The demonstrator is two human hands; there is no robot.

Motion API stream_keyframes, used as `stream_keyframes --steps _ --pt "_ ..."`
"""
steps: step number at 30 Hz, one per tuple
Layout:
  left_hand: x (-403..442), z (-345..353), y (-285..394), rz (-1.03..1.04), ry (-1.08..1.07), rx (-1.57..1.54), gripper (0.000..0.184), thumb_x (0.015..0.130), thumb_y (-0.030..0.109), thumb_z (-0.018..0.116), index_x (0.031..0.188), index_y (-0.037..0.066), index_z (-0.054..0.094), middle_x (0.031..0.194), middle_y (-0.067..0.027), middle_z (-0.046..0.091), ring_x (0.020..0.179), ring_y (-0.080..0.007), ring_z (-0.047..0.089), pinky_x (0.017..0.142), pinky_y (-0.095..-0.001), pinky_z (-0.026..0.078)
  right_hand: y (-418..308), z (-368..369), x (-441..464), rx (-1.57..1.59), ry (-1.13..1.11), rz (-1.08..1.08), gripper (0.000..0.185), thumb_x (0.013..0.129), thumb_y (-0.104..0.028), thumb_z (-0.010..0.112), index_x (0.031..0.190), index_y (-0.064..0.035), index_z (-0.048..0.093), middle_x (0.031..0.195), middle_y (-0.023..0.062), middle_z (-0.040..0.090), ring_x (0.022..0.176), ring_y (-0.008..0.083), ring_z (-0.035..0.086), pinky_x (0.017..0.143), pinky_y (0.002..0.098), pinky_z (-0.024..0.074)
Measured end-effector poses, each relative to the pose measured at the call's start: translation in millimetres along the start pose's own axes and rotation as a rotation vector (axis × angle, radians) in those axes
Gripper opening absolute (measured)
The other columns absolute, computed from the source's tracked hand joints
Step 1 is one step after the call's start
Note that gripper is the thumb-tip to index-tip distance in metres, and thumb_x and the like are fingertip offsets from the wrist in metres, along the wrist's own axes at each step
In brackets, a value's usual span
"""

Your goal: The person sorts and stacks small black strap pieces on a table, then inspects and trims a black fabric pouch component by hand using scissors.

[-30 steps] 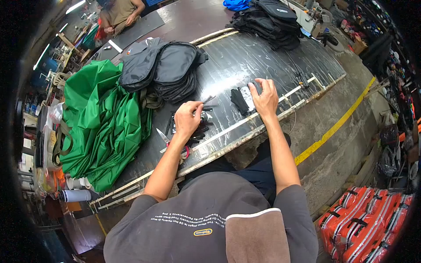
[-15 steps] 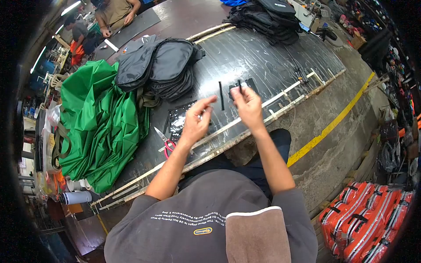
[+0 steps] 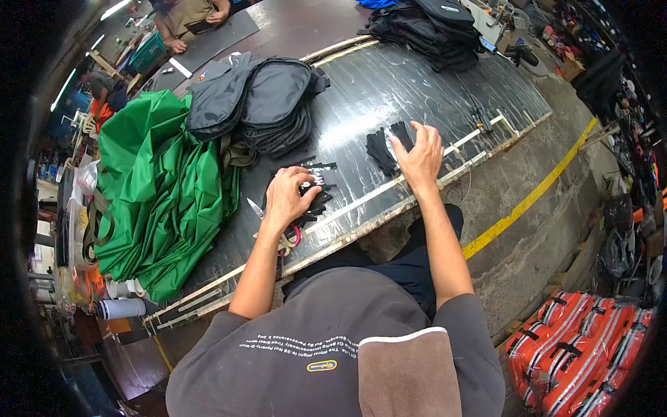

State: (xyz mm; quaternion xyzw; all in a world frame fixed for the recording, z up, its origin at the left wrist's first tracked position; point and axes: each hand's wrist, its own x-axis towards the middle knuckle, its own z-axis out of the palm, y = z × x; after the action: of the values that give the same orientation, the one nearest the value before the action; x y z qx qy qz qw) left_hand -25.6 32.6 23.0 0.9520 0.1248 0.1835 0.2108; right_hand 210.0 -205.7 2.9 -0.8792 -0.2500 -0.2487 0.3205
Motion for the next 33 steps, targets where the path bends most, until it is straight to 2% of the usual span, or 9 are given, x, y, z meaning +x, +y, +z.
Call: stream_keyframes --steps 11,13,15,17,21,23,25,29,33 --pt "2.8 -8.5 -21.4 0.002 -0.015 -0.152 0.011 0.092 0.012 0.077 0.098 0.002 0.079 0.103 -0.0113 0.078 0.097 -0.0304 0.074 0.087 -0.0402 0.058 -76.6 -16.8 -37.5 0.435 -0.32 -0.117 0.021 0.094 -0.028 0.081 0.103 -0.0093 0.077 0.099 0.0073 0.074 0.093 0.0292 0.069 0.084 0.0437 0.0542" --pt "5.1 -10.5 -13.1 -0.137 0.084 -0.25 0.01 0.093 0.008 0.074 0.098 0.0 0.077 0.099 -0.0139 0.077 0.09 -0.029 0.075 0.081 -0.038 0.058 -90.5 -22.5 -40.6 0.491 -0.423 -0.116 0.021 0.094 -0.026 0.082 0.104 -0.0079 0.077 0.097 0.0072 0.075 0.088 0.025 0.07 0.078 0.0395 0.0553" --pt "5.2 -8.8 -12.4 -0.296 0.182 -0.383 0.013 0.101 0.013 0.073 0.098 0.001 0.076 0.092 -0.0073 0.076 0.079 -0.0125 0.071 0.073 -0.03 0.056 -102.8 -23.6 -45.8 0.63 -0.537 -0.076 0.023 0.094 -0.025 0.083 0.106 -0.0061 0.078 0.096 0.0068 0.075 0.086 0.0204 0.071 0.074 0.0357 0.0559" --pt "3.5 -4.2 -12.4 -0.445 0.242 -0.918 0.016 0.107 0.017 0.071 0.106 0.002 0.075 0.093 -0.0024 0.075 0.079 -0.0091 0.07 0.072 -0.0274 0.055 -116.2 -20.8 -52.9 0.853 -0.662 0.005 0.026 0.093 -0.024 0.085 0.11 -0.0041 0.078 0.095 0.0061 0.076 0.086 0.0153 0.072 0.072 0.0321 0.056" --pt "-3.1 0.9 8.1 -0.418 0.23 -1.303 0.018 0.11 0.015 0.067 0.116 -0.001 0.074 0.105 -0.0076 0.079 0.088 -0.0121 0.074 0.078 -0.0269 0.06 -148.3 -20.8 -62.5 1.137 -0.65 0.137 0.045 0.096 -0.016 0.084 0.135 -0.0004 0.066 0.114 0.0058 0.075 0.101 0.0129 0.071 0.083 0.0269 0.0565" --pt "-6.1 -11.7 34.7 -0.369 0.089 -1.457 0.023 0.113 0.014 0.061 0.119 -0.003 0.075 0.118 -0.0129 0.079 0.103 -0.0178 0.077 0.094 -0.0337 0.063 -149.3 -13.0 -65.4 1.184 -0.609 0.161 0.044 0.1 -0.014 0.08 0.139 0.0 0.064 0.118 0.0059 0.075 0.105 0.0123 0.071 0.085 0.0257 0.0566" --pt "-9.2 -1.8 36.9 -0.328 0.117 -1.412 0.026 0.113 0.016 0.06 0.12 -0.004 0.076 0.118 -0.0125 0.079 0.105 -0.0167 0.076 0.096 -0.0327 0.063 -138.9 6.5 -66.5 1.198 -0.552 0.188 0.036 0.104 -0.012 0.075 0.136 0.0003 0.065 0.117 0.0055 0.075 0.106 0.012 0.072 0.084 0.0247 0.0566" --pt "-12.0 10.8 18.1 -0.268 0.208 -1.126 0.026 0.113 0.017 0.061 0.122 -0.001 0.077 0.116 -0.0075 0.079 0.097 -0.011 0.073 0.088 -0.0288 0.06 -106.2 -0.6 -45.1 1.08 -0.431 0.346 0.025 0.111 -0.019 0.064 0.128 -0.0018 0.071 0.1 -0.0003 0.075 0.079 0.0045 0.068 0.06 0.0188 0.0487" --pt "-10.4 -3.9 8.0 -0.048 0.101 -0.389 0.025 0.103 0.014 0.071 0.123 0.001 0.076 0.117 -0.0126 0.078 0.103 -0.0236 0.074 0.087 -0.0336 0.058 -54.8 -14.4 -7.5 1.113 -0.367 0.478 0.02 0.109 -0.014 0.068 0.125 -0.0018 0.073 0.096 -0.0015 0.073 0.076 0.0042 0.066 0.06 0.0188 0.0481"
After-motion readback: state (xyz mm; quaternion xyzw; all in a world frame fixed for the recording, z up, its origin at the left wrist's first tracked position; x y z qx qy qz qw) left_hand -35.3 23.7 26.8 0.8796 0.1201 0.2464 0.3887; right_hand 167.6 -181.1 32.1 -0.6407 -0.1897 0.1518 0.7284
